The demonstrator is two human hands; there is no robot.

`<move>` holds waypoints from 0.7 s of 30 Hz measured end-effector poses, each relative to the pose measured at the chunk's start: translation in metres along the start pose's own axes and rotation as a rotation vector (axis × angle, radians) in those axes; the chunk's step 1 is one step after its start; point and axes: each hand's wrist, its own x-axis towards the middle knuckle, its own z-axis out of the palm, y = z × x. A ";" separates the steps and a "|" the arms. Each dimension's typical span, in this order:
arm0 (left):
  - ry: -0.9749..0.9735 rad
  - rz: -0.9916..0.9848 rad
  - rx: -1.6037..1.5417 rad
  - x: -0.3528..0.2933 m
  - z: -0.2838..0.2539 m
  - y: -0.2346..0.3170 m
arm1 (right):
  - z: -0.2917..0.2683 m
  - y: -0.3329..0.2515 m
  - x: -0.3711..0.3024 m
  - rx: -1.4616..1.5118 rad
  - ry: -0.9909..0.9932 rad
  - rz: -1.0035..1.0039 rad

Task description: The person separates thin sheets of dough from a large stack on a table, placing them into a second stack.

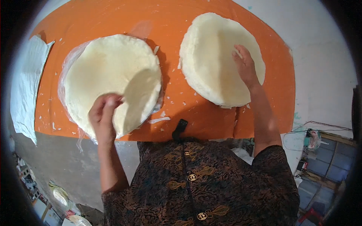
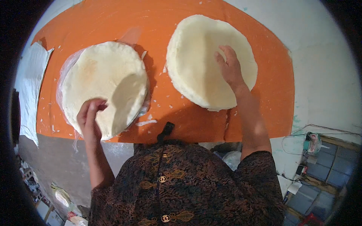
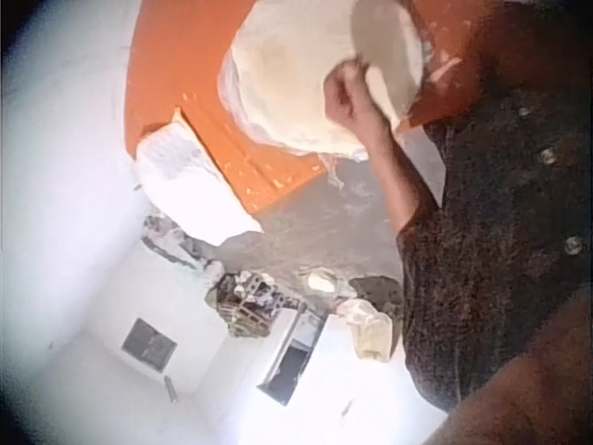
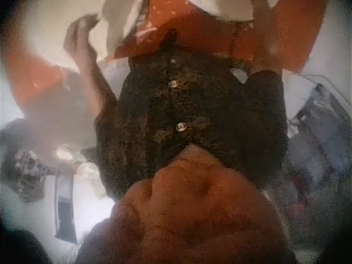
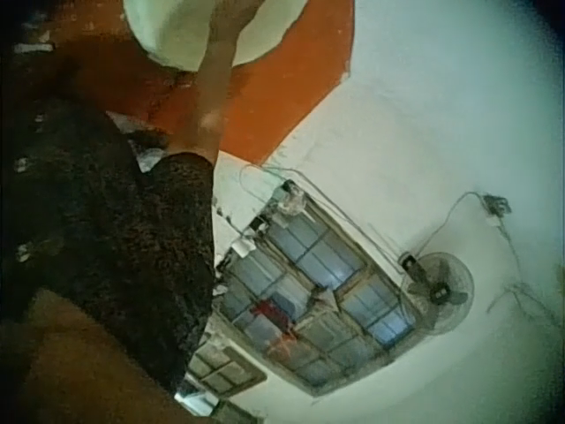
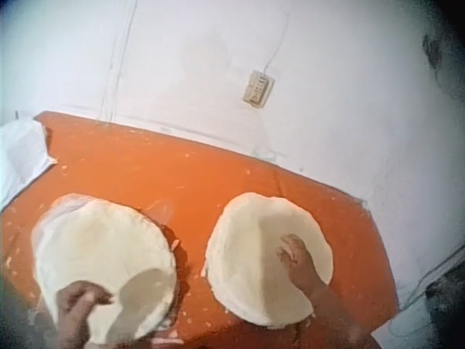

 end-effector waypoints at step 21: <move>0.356 -0.564 -0.471 -0.085 -0.213 -0.048 | 0.282 -0.336 -0.179 -0.433 -0.661 -0.640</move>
